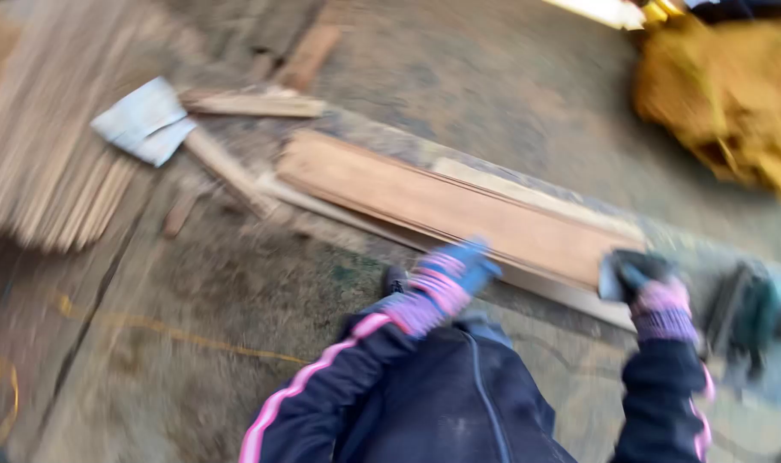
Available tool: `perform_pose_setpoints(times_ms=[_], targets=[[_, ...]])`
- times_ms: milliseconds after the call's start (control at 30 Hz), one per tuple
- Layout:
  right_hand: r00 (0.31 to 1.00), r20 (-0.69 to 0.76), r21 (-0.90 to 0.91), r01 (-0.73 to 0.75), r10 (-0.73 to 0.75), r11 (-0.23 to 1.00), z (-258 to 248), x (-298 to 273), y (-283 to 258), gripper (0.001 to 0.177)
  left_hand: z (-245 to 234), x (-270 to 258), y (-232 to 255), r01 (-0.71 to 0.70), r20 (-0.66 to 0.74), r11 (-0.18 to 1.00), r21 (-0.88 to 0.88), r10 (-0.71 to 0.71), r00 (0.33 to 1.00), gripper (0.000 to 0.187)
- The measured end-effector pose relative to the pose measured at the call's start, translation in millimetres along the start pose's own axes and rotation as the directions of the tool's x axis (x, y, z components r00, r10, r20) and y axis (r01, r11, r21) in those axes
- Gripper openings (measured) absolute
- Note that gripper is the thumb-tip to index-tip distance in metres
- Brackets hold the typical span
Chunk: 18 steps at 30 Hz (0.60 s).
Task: Manually sand a piece of wooden trim using sandpaper.
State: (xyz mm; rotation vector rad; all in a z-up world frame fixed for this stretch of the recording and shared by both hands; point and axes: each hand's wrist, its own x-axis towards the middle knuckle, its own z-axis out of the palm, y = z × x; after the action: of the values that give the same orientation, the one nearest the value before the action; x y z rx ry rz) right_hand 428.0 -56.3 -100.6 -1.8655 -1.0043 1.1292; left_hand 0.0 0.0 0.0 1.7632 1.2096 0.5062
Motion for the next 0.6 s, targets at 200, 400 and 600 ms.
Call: perform_pose_setpoints(times_ms=[200,400,600], targets=[[0.979,-0.197,0.239,0.001,0.048,0.971,6,24,36,0.021,-123,48,-196,0.480,-0.628,0.747,0.460,-0.108,0.770,0.097],[0.978,-0.196,0.228,-0.024,0.070,0.973,17,26,29,0.018,-207,79,-221,0.849,-0.538,0.493,0.193,-0.670,0.511,0.100],[0.978,-0.199,0.034,-0.056,0.062,0.998,9,73,57,0.018,-225,93,-189,0.902,-0.547,0.420,0.105,-0.733,0.405,0.094]])
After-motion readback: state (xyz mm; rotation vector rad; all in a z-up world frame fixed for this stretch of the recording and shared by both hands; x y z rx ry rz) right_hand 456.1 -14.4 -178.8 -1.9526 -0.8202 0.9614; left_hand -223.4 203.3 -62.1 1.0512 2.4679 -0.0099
